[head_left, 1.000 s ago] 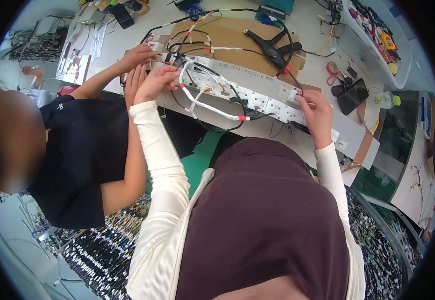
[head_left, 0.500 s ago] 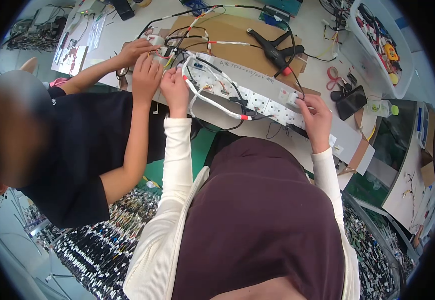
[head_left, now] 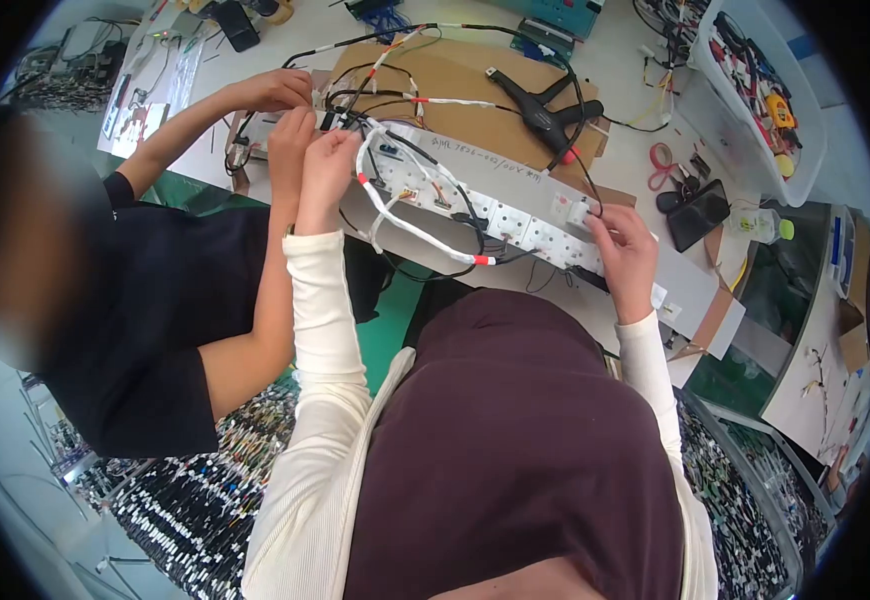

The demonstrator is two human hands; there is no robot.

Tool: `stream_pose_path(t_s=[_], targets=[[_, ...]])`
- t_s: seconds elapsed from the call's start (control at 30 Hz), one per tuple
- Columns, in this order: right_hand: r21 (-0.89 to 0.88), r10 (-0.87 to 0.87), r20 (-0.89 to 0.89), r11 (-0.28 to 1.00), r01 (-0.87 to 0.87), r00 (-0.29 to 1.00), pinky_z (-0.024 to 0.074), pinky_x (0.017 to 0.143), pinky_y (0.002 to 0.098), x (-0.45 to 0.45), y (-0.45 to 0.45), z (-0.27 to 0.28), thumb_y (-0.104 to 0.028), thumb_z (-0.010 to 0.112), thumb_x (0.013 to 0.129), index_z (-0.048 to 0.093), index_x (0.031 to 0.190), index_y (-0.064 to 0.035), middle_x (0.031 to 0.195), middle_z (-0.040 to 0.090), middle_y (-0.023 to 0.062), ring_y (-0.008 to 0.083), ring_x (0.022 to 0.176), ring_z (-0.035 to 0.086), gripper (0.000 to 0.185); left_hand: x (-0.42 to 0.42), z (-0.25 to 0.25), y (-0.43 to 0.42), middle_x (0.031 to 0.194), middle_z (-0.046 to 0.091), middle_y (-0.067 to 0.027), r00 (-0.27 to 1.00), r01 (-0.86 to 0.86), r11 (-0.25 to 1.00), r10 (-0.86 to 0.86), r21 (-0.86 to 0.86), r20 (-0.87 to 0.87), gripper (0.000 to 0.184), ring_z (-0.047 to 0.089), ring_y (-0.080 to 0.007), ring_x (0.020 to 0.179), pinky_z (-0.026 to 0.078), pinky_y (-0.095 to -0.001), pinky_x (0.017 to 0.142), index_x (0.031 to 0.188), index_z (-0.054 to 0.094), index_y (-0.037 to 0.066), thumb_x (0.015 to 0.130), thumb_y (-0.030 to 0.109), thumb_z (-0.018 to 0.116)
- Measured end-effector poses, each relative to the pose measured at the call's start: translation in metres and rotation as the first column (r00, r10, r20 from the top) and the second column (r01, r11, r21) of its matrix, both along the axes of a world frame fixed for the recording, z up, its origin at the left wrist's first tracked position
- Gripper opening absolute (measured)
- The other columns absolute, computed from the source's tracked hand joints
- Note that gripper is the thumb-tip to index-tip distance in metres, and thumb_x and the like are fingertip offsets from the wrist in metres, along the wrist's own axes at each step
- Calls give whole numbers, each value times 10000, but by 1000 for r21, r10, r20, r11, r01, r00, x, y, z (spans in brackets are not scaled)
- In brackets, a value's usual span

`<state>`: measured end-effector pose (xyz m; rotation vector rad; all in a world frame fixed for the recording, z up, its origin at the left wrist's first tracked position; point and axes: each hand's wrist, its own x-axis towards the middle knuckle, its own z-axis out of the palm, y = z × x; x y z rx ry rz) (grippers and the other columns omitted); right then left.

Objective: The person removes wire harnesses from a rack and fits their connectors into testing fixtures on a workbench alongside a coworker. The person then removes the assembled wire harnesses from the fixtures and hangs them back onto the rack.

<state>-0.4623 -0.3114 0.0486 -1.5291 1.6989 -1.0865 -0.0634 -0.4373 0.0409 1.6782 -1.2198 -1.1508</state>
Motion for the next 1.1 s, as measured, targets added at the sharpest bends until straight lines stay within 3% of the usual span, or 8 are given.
stream_pose_path(t_s=[0.13,0.4,0.53,0.83,0.97,1.0,1.07,1.1], targets=[[6,-2,-14,1000,2,1000,579,759,282,-1,0,1,-60,719,881,724,983,16,1014,712,80,149,860,686,127,-17,-9,-36,655,540,38,955,-213,976,200,-38,-220,166,438,-60,502,321,-231,454,953,675,-15,958,147,639],[7,-30,-68,1000,30,997,561,735,271,-4,3,-2,-78,739,865,736,1005,-8,1009,710,68,159,825,685,157,-41,19,-62,686,441,50,917,-243,953,164,-181,-365,174,372,-44,501,312,-222,459,1038,626,-14,991,153,612],[-5,-30,-54,1000,30,998,543,705,265,-3,3,0,-78,748,856,734,1001,-6,995,703,62,152,784,666,163,-46,50,-4,738,538,54,972,-160,963,115,-216,-207,169,406,-17,541,306,-193,446,1039,656,-5,976,149,630],[-2,-14,-44,1000,13,999,532,702,264,-3,0,1,-53,750,848,727,987,10,992,698,70,149,798,655,154,-22,46,80,739,480,75,800,-44,988,125,151,-586,246,375,2,513,279,-175,430,1171,559,-25,974,122,569],[4,-22,-54,1000,22,998,544,723,269,-2,-1,1,-46,749,850,727,972,18,995,699,76,156,834,664,139,-31,42,61,1029,597,-22,637,-200,974,209,103,-742,118,505,-39,671,400,-198,534,1106,602,38,1001,74,564],[8,-12,-51,1000,12,999,544,723,269,-2,-1,0,-46,749,850,727,972,18,995,699,76,156,834,664,139,-33,40,57,1029,597,-22,637,-210,972,218,106,-739,118,505,-39,671,400,-198,534,1106,602,38,1001,74,564],[-20,-17,-48,1000,16,999,554,741,272,-3,-1,-4,-37,750,848,724,961,24,991,698,80,160,849,666,131,-35,39,49,993,602,-22,933,-180,982,153,-52,-327,99,533,-30,708,411,-206,529,1083,596,39,985,47,591],[-20,-6,-41,1000,6,999,554,741,272,-3,-2,-4,-37,750,848,724,961,24,991,698,80,160,849,666,131,-28,33,49,967,608,-1,979,-168,977,149,-129,-143,113,589,-41,786,547,-204,632,1062,595,31,969,80,636]])
